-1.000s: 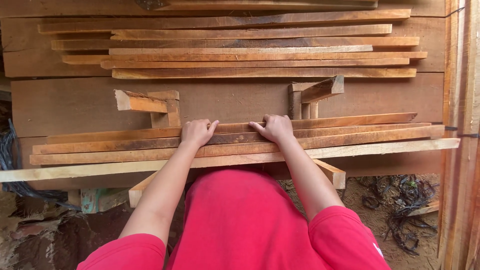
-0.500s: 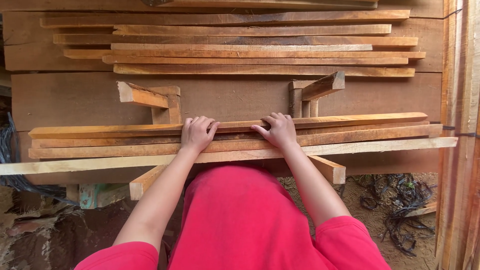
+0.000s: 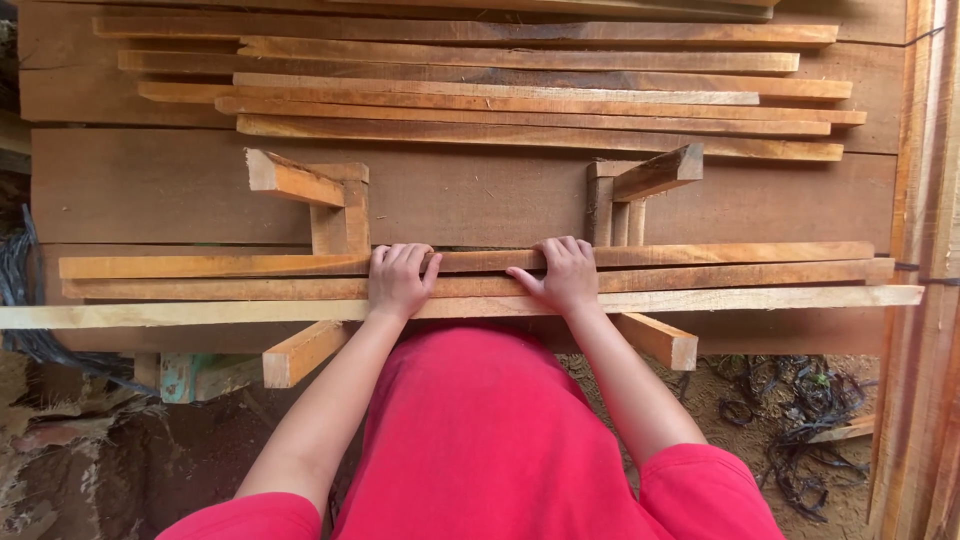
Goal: Organizing and bundling small wood planks in a woodworking area.
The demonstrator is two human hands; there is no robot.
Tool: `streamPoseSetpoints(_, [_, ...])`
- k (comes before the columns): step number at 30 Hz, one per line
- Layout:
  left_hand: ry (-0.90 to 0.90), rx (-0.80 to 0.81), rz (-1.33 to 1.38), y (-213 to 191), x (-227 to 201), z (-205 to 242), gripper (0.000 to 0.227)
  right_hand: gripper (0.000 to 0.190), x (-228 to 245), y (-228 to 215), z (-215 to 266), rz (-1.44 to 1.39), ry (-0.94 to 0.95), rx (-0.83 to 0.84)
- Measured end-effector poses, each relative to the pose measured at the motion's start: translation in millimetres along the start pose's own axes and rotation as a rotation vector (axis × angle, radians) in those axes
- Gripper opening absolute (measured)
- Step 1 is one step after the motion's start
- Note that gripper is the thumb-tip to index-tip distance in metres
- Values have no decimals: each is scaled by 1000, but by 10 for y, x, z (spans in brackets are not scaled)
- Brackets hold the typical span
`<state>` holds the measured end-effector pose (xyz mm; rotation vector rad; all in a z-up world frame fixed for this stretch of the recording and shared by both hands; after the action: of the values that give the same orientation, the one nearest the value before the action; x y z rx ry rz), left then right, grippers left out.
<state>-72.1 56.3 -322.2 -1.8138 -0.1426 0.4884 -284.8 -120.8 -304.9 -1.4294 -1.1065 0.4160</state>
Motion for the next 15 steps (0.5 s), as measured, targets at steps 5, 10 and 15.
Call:
streamPoseSetpoints(5, [2,-18,-44,-26,-27,-33,18,45,106,-81,-83,39,-26,23])
streamPoseSetpoints(10, [18,-38,-58,-4,-42,24,16,39,86,-23,-30,44,-38,-1])
streamPoseSetpoints(15, [46,-74,-72,124,2,39,19,32,86,-87,-92,39,-14,-51])
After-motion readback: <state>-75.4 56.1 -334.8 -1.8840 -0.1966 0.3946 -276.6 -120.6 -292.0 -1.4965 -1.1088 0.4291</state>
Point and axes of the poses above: each hand's wrist, its own z-axis away from the middle knuckle, its own y-axis out of the palm, x = y × z, the point moved 8 cm from there along -z, towards the middle knuckle, and after that the axes turned 2 degrees about x, right-handed, at the moved point
